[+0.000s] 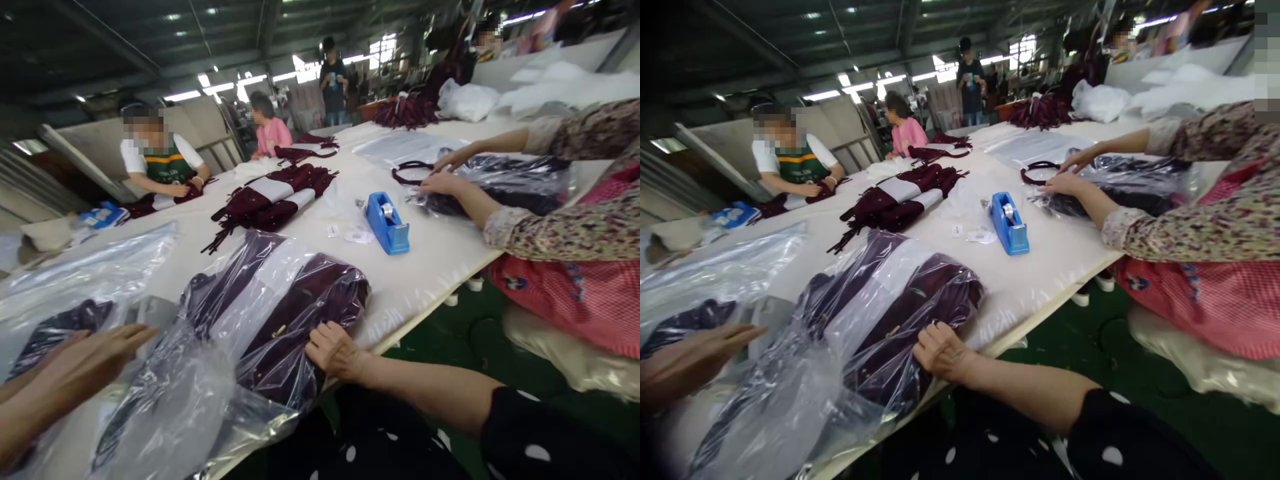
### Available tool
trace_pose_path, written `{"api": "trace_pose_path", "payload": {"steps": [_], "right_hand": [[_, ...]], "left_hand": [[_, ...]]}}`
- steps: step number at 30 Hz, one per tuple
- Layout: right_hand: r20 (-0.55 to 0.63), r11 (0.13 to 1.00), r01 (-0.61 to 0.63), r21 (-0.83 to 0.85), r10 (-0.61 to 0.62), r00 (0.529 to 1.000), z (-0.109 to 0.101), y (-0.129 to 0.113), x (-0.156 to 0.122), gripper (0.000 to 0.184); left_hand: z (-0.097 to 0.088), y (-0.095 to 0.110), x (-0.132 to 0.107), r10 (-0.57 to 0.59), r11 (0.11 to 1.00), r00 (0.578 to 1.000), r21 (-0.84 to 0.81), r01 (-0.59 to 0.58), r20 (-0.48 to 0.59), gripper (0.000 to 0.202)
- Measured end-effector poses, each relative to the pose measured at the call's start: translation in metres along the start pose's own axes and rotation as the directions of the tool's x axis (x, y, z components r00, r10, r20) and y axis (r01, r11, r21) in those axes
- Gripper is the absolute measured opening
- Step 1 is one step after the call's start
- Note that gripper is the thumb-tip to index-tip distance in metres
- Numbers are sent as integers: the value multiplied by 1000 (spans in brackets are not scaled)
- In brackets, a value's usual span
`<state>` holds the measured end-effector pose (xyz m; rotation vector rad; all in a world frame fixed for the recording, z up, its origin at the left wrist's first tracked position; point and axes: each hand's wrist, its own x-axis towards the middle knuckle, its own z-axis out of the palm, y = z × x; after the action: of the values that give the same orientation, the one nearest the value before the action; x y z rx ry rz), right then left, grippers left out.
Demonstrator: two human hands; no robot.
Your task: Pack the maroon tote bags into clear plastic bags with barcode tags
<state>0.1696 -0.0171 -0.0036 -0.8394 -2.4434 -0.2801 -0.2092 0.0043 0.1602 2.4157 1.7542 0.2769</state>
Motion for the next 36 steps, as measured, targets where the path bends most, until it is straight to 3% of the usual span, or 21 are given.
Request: {"api": "trace_pose_path", "payload": {"steps": [1, 2, 3, 5, 7, 10, 12, 13, 15, 18, 19, 21, 25, 27, 30, 33, 36], "right_hand": [[29, 1000, -6, 23, 5, 1000, 1, -8, 5, 23], [64, 999, -14, 46, 11, 998, 2, -15, 9, 22], [100, 998, -24, 65, 17, 995, 1, -22, 13, 21], [151, 995, -41, 92, 27, 988, -4, -31, 16, 20], [153, 991, -42, 126, 22, 988, -18, -33, 10, 18], [27, 967, 9, 253, -17, 999, -48, -22, -11, 20], [-130, 936, -29, 352, 80, 988, -65, -8, -29, 29], [-206, 914, -101, 392, 194, 959, -70, 0, -38, 33], [-292, 824, -331, 459, 492, 820, -73, 17, -53, 35], [-245, 578, -583, 571, 798, 551, -61, 45, -67, 34], [-197, 503, -609, 613, 844, 498, -55, 53, -70, 34], [-94, 381, -610, 695, 889, 449, -46, 69, -74, 38], [49, 238, -574, 783, 897, 439, -40, 90, -76, 51], [89, 225, -550, 804, 870, 486, -41, 98, -75, 54], [141, 220, -502, 836, 799, 585, -40, 106, -73, 54], [225, 141, -487, 862, 754, 617, -36, 112, -69, 53], [320, 32, -506, 862, 741, 591, -32, 114, -65, 57]], "left_hand": [[10, 19, 10, 54, 995, 996, 76, -60, 77, 27], [21, 44, 23, 94, 989, 995, 114, -93, -9, 27], [34, 73, 37, 154, 984, 988, 97, -152, -14, 29], [62, 133, 69, 359, 933, 933, -14, -359, 0, 33], [86, 185, 103, 477, 874, 879, -104, -474, 0, 40], [107, 226, 152, 560, 828, 817, -139, -544, 140, 48], [112, 235, 178, 552, 832, 790, -113, -543, 268, 49], [114, 236, 188, 538, 838, 779, -100, -537, 323, 48], [119, 238, 202, 521, 844, 751, -112, -525, 406, 42], [128, 240, 208, 531, 843, 726, -190, -503, 436, 32], [130, 241, 208, 533, 844, 734, -203, -497, 422, 30], [132, 242, 207, 526, 850, 752, -205, -486, 397, 27], [126, 244, 213, 535, 844, 698, -270, -463, 475, 28], [122, 244, 218, 535, 844, 670, -307, -439, 514, 29], [120, 244, 224, 513, 858, 673, -329, -394, 533, 29], [123, 244, 218, 452, 889, 741, -315, -332, 496, 29], [129, 246, 199, 360, 921, 884, -263, -286, 298, 37]]}}
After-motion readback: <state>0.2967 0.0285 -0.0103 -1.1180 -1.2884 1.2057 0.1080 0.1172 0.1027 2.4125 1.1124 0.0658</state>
